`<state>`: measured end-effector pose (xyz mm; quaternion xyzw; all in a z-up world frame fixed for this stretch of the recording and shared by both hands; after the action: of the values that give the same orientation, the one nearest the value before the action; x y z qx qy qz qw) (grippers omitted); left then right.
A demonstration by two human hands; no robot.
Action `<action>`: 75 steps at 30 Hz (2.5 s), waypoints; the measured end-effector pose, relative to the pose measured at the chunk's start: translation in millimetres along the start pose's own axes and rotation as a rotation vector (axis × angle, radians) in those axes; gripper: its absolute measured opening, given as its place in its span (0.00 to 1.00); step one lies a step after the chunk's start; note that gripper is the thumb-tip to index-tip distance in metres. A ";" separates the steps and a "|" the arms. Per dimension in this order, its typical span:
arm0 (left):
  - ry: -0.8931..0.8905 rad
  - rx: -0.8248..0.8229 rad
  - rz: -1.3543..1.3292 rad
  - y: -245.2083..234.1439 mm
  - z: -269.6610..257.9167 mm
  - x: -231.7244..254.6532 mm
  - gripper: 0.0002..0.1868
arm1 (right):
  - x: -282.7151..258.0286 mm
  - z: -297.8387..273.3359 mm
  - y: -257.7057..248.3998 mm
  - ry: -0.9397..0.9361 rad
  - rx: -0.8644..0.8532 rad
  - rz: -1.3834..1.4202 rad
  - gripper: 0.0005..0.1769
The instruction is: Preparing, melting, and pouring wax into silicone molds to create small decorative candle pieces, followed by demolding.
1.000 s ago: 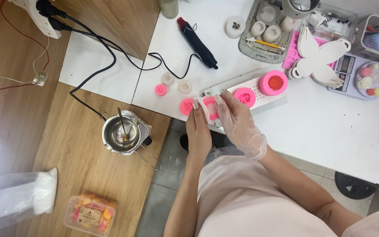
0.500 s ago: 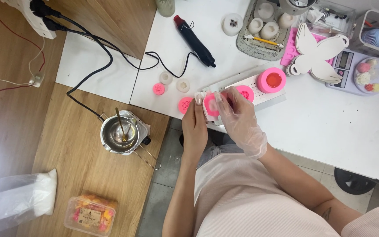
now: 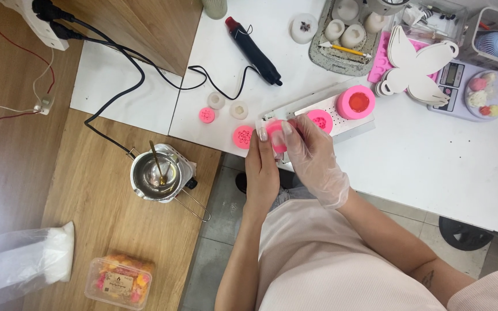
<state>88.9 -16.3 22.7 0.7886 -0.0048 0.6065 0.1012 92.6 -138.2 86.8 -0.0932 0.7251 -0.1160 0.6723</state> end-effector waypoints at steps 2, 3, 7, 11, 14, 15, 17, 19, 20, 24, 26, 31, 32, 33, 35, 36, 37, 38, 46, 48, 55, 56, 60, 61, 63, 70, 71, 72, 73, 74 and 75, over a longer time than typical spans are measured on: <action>-0.008 0.015 -0.015 -2.1 -0.5 -4.8 0.27 | 1.3 -1.0 0.1 -0.025 -0.018 -0.004 0.16; -0.013 0.019 -0.061 -2.2 -0.8 -6.5 0.27 | 2.7 -1.7 0.0 -0.037 -0.029 -0.029 0.18; 0.046 0.014 -0.120 -2.3 -2.3 -0.8 0.27 | 19.1 -2.0 1.5 0.005 -0.066 0.002 0.23; 0.078 0.012 -0.074 -2.4 -5.2 10.9 0.26 | 29.7 2.6 4.3 0.127 -0.104 0.179 0.24; 0.027 0.023 -0.099 -3.7 -6.0 5.3 0.24 | 42.4 1.9 7.7 0.227 -0.148 0.279 0.25; 0.029 0.038 -0.106 -5.3 -5.7 1.9 0.24 | 46.3 1.5 8.9 0.233 -0.172 0.279 0.26; 0.033 0.061 -0.116 -8.1 -5.9 -3.4 0.24 | 48.9 -0.1 10.5 0.237 -0.206 0.277 0.27; 0.068 0.051 -0.220 -10.2 -5.2 -5.3 0.25 | 43.3 -1.2 14.3 0.197 -0.252 0.286 0.27; 0.070 0.057 -0.220 -11.9 -5.7 -4.5 0.25 | 43.3 -1.4 15.9 0.195 -0.258 0.286 0.27; 0.025 0.079 -0.321 -16.8 -4.3 -19.1 0.26 | 36.2 -0.6 19.9 0.171 -0.297 0.278 0.26; 0.004 0.087 -0.382 -18.7 -3.0 -28.6 0.26 | 31.2 -0.2 20.6 0.179 -0.308 0.278 0.26; -0.117 0.135 -0.638 -19.7 -8.4 -34.3 0.25 | 18.1 -4.8 24.3 0.177 -0.376 0.268 0.24; -0.116 0.136 -0.639 -21.0 -9.4 -38.4 0.25 | 12.2 -5.4 24.6 0.176 -0.377 0.267 0.24; -0.104 0.134 -0.690 -21.7 -10.1 -42.1 0.24 | 6.8 -6.3 25.6 0.185 -0.388 0.270 0.23; -0.089 0.132 -0.740 -23.5 -11.2 -39.9 0.24 | -0.6 -9.0 27.0 0.191 -0.400 0.274 0.22; -0.122 0.166 -0.757 -24.6 -12.1 -36.8 0.23 | -5.5 -10.3 27.7 0.152 -0.425 0.250 0.22; -0.156 0.201 -0.774 -25.8 -13.4 -33.7 0.22 | -10.5 -11.9 28.7 0.113 -0.450 0.226 0.22; -0.152 0.205 -0.775 -27.8 -15.9 -34.8 0.22 | -11.1 -13.6 29.0 0.110 -0.455 0.225 0.22; 0.184 0.087 -0.475 -43.4 -37.6 17.8 0.22 | -45.8 -19.3 35.1 -0.144 -0.559 0.111 0.24; 0.175 0.092 -0.510 -47.5 -41.9 13.3 0.21 | -39.0 -23.1 34.8 -0.168 -0.587 0.117 0.24; 0.089 0.032 -0.690 -44.7 -50.6 18.3 0.20 | -21.7 -31.2 40.7 0.217 -0.673 0.261 0.17; 0.088 0.032 -0.692 -44.7 -51.2 17.6 0.20 | -21.8 -30.8 39.0 0.218 -0.674 0.259 0.17; 0.047 0.025 -0.697 -41.3 -53.3 19.3 0.22 | -31.7 -29.5 35.3 0.232 -0.722 0.283 0.13; 0.028 0.025 -0.710 -40.5 -54.4 20.9 0.22 | -35.4 -29.2 35.1 0.248 -0.735 0.270 0.12; 0.042 0.001 -0.716 -39.7 -55.6 28.8 0.22 | -38.6 -28.0 35.1 0.272 -0.730 0.249 0.11; 0.076 -0.020 -0.768 -39.5 -61.0 15.7 0.21 | -45.5 -29.9 30.6 0.257 -0.640 0.100 0.09; 0.077 -0.015 -0.768 -40.7 -62.7 15.6 0.21 | -43.9 -32.4 30.2 0.257 -0.646 0.100 0.09; 0.072 -0.003 -0.738 -42.2 -64.4 14.8 0.21 | -45.5 -34.3 30.4 0.217 -0.655 0.145 0.10; 0.067 0.009 -0.709 -43.8 -66.2 14.0 0.21 | -47.0 -36.4 30.5 0.179 -0.665 0.191 0.11; 0.070 0.014 -0.711 -44.4 -68.3 13.9 0.21 | -48.3 -36.8 30.8 0.178 -0.671 0.189 0.11; 0.070 0.015 -0.749 -44.7 -70.4 13.5 0.20 | -51.0 -37.4 31.9 0.163 -0.686 0.213 0.12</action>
<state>31.1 40.7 45.9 0.7153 0.2919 0.5539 0.3104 60.0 -91.3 128.6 -0.2276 0.7787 0.1976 0.5503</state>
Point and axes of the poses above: each hand's wrist, its own z-axis towards the middle knuckle, its own y-axis out of the palm, x = y × z, the point moved 7 cm from there along z, towards the middle knuckle, and after that the axes turned 7 degrees about -x, right-handed, at the moved point
